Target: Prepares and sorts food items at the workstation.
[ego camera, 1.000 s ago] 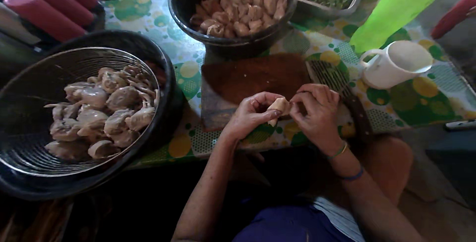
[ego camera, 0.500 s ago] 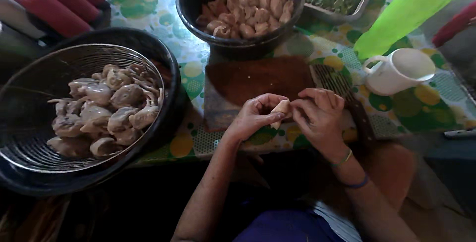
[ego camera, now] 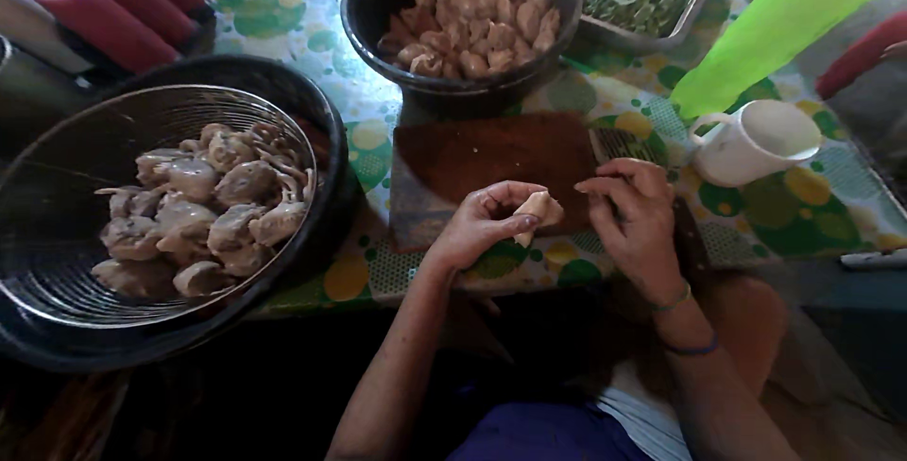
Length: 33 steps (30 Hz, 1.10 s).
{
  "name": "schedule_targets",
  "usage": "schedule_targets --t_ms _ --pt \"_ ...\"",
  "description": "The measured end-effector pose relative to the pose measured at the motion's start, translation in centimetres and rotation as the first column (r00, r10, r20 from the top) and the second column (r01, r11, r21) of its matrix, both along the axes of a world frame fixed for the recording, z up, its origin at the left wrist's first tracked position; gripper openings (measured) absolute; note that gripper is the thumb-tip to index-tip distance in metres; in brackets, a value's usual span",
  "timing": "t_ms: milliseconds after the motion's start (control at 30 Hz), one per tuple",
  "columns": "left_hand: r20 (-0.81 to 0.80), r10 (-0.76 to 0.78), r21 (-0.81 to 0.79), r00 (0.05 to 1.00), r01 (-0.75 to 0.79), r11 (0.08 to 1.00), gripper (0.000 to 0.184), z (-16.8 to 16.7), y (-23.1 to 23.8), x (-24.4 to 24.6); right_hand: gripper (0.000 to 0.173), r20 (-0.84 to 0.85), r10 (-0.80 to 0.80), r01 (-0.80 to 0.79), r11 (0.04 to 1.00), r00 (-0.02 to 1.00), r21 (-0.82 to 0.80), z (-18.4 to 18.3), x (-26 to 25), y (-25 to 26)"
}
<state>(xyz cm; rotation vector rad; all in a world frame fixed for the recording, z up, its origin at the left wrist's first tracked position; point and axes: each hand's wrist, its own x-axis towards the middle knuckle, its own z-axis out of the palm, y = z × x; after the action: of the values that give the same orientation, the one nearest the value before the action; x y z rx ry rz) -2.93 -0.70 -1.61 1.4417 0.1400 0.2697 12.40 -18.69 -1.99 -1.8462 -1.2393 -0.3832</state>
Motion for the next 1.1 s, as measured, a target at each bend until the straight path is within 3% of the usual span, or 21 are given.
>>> schedule_targets --t_ms 267,667,900,1033,1100 --pt "-0.001 -0.018 0.013 1.000 0.018 1.000 0.032 0.0 0.0 -0.1 0.017 -0.110 0.148 -0.150 0.989 0.983 -0.013 -0.4 -0.9 0.7" --pt "0.020 -0.020 0.034 1.000 0.020 0.999 0.032 -0.2 0.0 -0.2 0.007 -0.109 0.092 -0.082 0.992 0.990 0.091 -0.4 0.1 0.1" --pt "0.015 -0.058 0.063 0.998 0.057 0.996 0.029 -0.1 0.3 -0.3 0.028 -0.257 0.229 -0.240 0.971 0.939 -0.010 0.1 -0.5 0.2" --pt "0.003 -0.069 0.062 0.998 0.069 0.996 0.028 -0.1 0.2 -0.3 0.013 -0.382 0.289 -0.289 0.956 0.878 0.057 -0.3 -1.4 0.7" --pt "0.000 -0.072 0.068 0.997 0.072 0.995 0.029 -0.1 0.1 -0.3 0.010 -0.348 0.302 -0.294 0.953 0.887 0.079 -0.4 -1.3 0.8"
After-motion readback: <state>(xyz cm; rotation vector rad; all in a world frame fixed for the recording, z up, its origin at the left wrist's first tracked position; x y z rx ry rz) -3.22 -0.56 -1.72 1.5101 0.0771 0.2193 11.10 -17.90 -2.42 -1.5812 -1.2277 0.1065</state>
